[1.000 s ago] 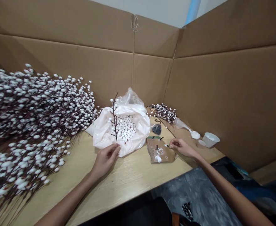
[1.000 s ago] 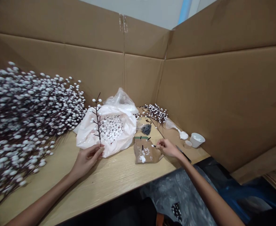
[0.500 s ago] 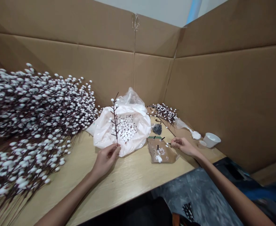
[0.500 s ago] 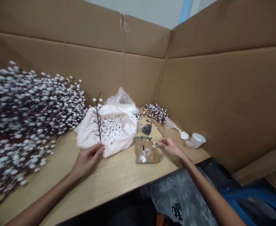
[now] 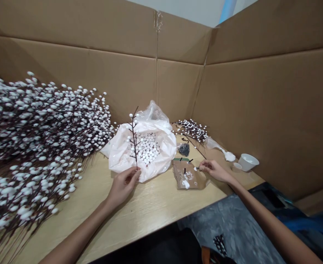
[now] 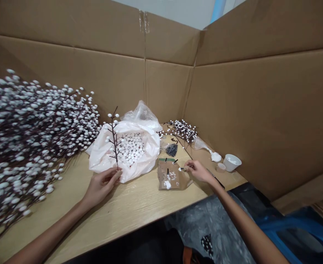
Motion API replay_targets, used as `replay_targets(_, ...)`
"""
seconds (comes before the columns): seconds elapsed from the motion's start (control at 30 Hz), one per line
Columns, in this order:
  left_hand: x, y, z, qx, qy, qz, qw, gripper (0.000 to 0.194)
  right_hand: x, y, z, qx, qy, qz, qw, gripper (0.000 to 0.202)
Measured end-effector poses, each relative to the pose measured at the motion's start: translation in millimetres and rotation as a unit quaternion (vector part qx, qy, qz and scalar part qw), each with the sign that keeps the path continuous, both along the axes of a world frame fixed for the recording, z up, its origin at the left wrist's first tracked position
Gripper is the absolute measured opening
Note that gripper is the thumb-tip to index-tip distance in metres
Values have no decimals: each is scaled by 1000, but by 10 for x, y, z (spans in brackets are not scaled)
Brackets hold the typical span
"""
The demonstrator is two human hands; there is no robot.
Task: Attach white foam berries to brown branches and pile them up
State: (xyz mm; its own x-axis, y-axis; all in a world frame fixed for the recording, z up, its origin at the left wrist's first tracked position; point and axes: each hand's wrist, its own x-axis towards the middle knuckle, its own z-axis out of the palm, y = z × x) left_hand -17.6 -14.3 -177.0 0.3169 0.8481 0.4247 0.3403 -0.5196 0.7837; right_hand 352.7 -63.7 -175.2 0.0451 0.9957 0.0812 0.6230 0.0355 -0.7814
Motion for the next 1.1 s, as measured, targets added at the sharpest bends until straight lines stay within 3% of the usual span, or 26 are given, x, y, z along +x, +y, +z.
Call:
replay_targets(0.63, -6, -20, 22, 1, 9, -1, 1000, 29, 36, -10, 205, -64, 61, 32, 996, 39)
replay_targets(0.77, 3, -16, 13, -6, -1, 2, 1000, 29, -34, -40, 353, -82, 153, 14, 985, 37)
replay_targets(0.93, 15, -15, 1, -26, -28, 13, 999, 28, -362, -12, 632, -78, 329, 1, 941, 38)
replay_targets(1.1, 42, -39, -17, -41, -59, 25, 997, 28, -1003, 133, 899, 22, 320, 74, 944, 29)
